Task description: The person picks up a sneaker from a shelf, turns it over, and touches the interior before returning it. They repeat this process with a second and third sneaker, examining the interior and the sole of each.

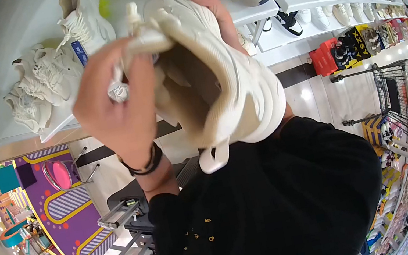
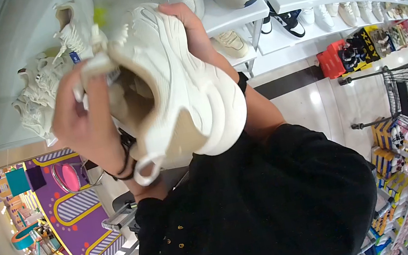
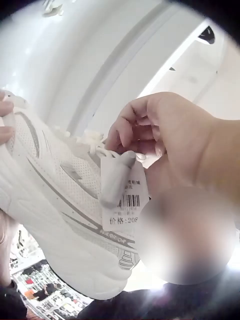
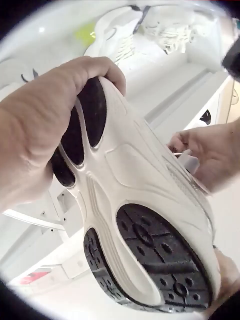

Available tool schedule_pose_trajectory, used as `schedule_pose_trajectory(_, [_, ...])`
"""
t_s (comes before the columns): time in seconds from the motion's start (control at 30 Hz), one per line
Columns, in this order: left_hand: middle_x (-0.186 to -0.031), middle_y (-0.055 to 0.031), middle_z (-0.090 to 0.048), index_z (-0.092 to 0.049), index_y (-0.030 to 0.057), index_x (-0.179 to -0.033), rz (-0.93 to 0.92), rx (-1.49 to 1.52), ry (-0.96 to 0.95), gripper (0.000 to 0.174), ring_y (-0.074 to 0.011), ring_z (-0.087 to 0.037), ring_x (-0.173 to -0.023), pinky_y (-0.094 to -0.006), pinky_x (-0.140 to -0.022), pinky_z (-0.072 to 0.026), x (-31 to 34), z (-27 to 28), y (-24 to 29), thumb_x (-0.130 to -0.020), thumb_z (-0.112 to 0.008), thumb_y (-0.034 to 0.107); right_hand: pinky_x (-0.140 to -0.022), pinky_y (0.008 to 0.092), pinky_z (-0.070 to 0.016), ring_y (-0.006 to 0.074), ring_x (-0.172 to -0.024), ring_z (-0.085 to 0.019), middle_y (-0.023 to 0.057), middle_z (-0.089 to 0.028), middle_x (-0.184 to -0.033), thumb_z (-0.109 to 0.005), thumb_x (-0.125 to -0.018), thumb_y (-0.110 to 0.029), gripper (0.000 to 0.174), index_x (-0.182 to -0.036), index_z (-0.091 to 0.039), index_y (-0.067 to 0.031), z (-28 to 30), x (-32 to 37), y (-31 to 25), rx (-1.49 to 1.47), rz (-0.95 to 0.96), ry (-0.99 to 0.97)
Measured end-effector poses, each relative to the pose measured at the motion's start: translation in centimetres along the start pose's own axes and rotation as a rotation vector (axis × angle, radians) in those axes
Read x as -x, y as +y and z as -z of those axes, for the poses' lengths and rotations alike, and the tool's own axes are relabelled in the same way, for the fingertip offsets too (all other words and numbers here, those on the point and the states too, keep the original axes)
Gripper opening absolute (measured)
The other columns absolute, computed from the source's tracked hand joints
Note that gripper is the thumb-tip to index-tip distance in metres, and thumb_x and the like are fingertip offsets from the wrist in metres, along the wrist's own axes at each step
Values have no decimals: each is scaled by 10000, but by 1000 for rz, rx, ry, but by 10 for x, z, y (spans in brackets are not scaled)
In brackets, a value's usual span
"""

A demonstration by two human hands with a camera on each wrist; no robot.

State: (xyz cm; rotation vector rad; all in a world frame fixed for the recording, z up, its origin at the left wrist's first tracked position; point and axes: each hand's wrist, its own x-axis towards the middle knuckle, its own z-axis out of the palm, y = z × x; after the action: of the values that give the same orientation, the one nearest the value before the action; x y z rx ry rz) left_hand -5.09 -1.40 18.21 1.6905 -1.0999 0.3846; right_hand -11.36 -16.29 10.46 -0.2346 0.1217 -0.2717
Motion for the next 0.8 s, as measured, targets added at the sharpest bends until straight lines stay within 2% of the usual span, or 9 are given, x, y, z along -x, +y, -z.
schedule_pose_trajectory(0.03, [-814, -55, -685, -696, -32, -939, 177, 108, -12, 190, -95, -560, -693, -237, -636, -448, -7, 0, 1, -775, -744, 51, -820, 366, -562, 248, -866, -700, 149, -711, -1024, -515, -875, -487, 580, -1161, -640, 2, -5, 2, 2, -12, -38, -37])
schedule_pose_trajectory(0.13, [-789, -19, -671, -692, -34, -929, 254, 241, -91, 166, -48, -516, -698, -201, -617, -411, -23, 3, 0, -805, -745, 63, -829, 356, -558, 236, -891, -686, 143, -696, -1038, -520, -891, -453, 545, -1181, -620, -2, -9, 7, 8, -42, -71, -77])
schedule_pose_trajectory(0.27, [-766, -2, -645, -694, -33, -925, 220, 204, -124, 151, -47, -511, -672, -194, -598, -394, -24, 11, 16, -806, -742, 45, -846, 336, -550, 210, -939, -658, 130, -666, -1067, -530, -924, -385, 482, -1222, -578, -10, -13, 14, 16, -100, -114, -162])
schedule_pose_trajectory(0.33, [-752, 21, -614, -693, -38, -918, 10, 177, -167, 137, -32, -497, -651, -185, -586, -377, -26, 16, 16, -815, -740, 39, -854, 326, -547, 197, -963, -644, 124, -652, -1081, -535, -940, -351, 454, -1243, -557, -14, -15, 18, 18, -122, -127, -226])
schedule_pose_trajectory(0.37, [-752, 21, -614, -693, -38, -918, -3, 176, -168, 137, -32, -497, -651, -185, -586, -377, -28, 18, 19, -815, -740, 39, -859, 320, -545, 191, -975, -637, 121, -644, -1088, -537, -948, -334, 441, -1253, -547, -16, -16, 20, 19, -134, -136, -255])
schedule_pose_trajectory(0.47, [-763, 23, -614, -695, -28, -895, 241, 306, -156, 121, -25, -493, -672, -175, -611, -363, -34, 26, 28, -802, -749, 28, -871, 305, -539, 172, -1012, -616, 111, -622, -1109, -545, -973, -283, 407, -1284, -516, -22, -17, 25, 22, -176, -168, -327])
schedule_pose_trajectory(0.53, [-761, 24, -611, -693, -25, -890, 283, 401, -138, 118, -22, -488, -674, -172, -610, -356, -39, 26, 23, -801, -747, 30, -875, 300, -537, 166, -1024, -609, 108, -614, -1117, -547, -981, -266, 398, -1294, -505, -24, -18, 28, 24, -192, -177, -349])
schedule_pose_trajectory(0.73, [-721, 38, -578, -666, -25, -851, 283, 555, -225, 103, -21, -468, -666, -169, -617, -345, -46, 27, 22, -795, -723, 39, -869, 337, -539, 213, -964, -652, 129, -663, -1090, -549, -923, -398, 470, -1229, -588, -44, -23, 32, 28, -265, -261, -248])
schedule_pose_trajectory(0.8, [-749, 4, -596, -653, -41, -847, 276, 571, -285, 94, -50, -492, -690, -187, -648, -366, -45, 29, 23, -799, -691, 29, -867, 349, -539, 229, -944, -666, 136, -679, -1081, -550, -903, -443, 500, -1208, -616, -51, -25, 33, 28, -290, -288, -219])
